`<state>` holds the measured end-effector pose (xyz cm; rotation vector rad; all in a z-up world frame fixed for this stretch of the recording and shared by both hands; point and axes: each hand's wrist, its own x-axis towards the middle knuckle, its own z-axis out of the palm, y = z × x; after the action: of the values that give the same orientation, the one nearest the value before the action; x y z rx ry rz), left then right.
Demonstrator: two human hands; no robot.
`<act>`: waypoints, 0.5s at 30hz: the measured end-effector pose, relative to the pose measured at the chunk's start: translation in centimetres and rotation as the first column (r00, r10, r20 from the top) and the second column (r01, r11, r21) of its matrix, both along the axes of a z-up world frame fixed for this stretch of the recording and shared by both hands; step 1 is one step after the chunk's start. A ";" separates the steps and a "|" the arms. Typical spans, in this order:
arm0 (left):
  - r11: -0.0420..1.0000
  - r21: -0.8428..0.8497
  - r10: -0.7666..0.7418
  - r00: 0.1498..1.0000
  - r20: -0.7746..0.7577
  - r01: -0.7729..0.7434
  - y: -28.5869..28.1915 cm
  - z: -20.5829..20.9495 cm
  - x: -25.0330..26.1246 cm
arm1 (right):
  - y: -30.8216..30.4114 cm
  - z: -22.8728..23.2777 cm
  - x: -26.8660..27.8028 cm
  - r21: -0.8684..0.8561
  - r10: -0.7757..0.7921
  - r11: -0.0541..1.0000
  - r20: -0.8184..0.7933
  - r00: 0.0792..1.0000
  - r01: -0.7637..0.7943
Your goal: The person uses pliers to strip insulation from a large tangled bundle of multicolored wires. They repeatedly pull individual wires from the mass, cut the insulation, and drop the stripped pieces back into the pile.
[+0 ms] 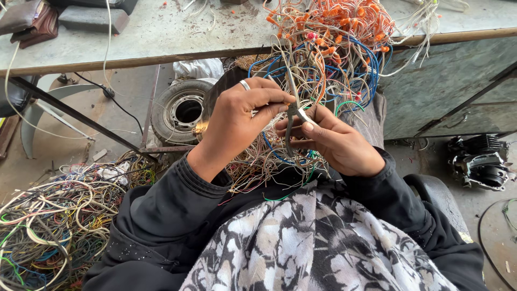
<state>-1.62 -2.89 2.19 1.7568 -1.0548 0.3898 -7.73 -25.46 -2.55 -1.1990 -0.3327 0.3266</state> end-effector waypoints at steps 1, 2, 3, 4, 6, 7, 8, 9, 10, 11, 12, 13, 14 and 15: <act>1.000 0.006 -0.004 1.000 -0.011 0.004 0.0 0.0 0.0 | 0.0 0.1 0.0 -0.001 0.005 1.000 -0.005 1.000 -0.005; 1.000 0.012 -0.009 1.000 -0.023 0.009 0.0 -0.1 0.0 | 0.0 0.1 0.1 -0.001 0.010 1.000 -0.010 1.000 -0.010; 1.000 0.011 -0.013 1.000 -0.021 0.013 0.0 -0.1 0.0 | 0.0 0.1 0.1 0.000 0.016 1.000 -0.016 1.000 -0.016; 1.000 0.011 -0.017 1.000 -0.020 0.018 0.0 -0.1 0.0 | -0.1 0.1 0.2 0.015 0.022 1.000 -0.024 0.999 -0.022; 1.000 0.010 -0.026 1.000 -0.018 0.026 -0.1 -0.1 0.1 | -0.2 0.0 0.2 0.046 0.036 0.998 -0.040 0.999 -0.034; 0.999 0.010 -0.030 0.999 -0.016 0.030 -0.1 0.0 0.1 | -0.2 0.0 0.2 0.055 0.042 0.998 -0.051 0.998 -0.040; 0.999 0.010 -0.035 0.999 -0.014 0.035 -0.1 0.0 0.2 | -0.3 -0.1 0.3 0.065 0.049 0.997 -0.062 0.997 -0.045; 0.999 0.008 -0.039 0.999 -0.024 0.040 -0.1 0.0 0.2 | -0.3 -0.1 0.3 0.074 0.056 0.996 -0.073 0.996 -0.050; 0.999 0.005 -0.044 0.998 -0.033 0.044 -0.1 0.0 0.2 | -0.4 -0.1 0.3 0.089 0.065 0.994 -0.079 0.995 -0.058; 0.999 0.003 -0.049 0.998 -0.041 0.049 -0.1 0.1 0.2 | -0.4 -0.1 0.3 0.104 0.074 0.992 -0.086 0.994 -0.065; 0.999 0.002 -0.053 0.998 -0.036 0.053 -0.1 0.1 0.2 | -0.4 -0.1 0.2 0.118 0.084 0.990 -0.093 0.992 -0.073; 0.998 0.000 -0.057 0.998 -0.031 0.057 -0.1 0.0 0.2 | -0.4 -0.1 0.3 0.150 0.100 0.985 -0.109 0.989 -0.083; 0.998 -0.001 -0.060 0.998 -0.026 0.060 -0.2 0.0 0.2 | -0.3 -0.1 0.4 0.181 0.117 0.979 -0.125 0.985 -0.093; 0.998 -0.007 -0.066 0.997 -0.043 0.066 -0.1 0.0 0.2 | -0.2 0.0 0.5 0.213 0.134 0.972 -0.140 0.981 -0.102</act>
<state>-1.40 -3.03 2.20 1.7135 -1.0772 0.3114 -7.27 -25.67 -2.56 -0.9474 -0.2965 0.4750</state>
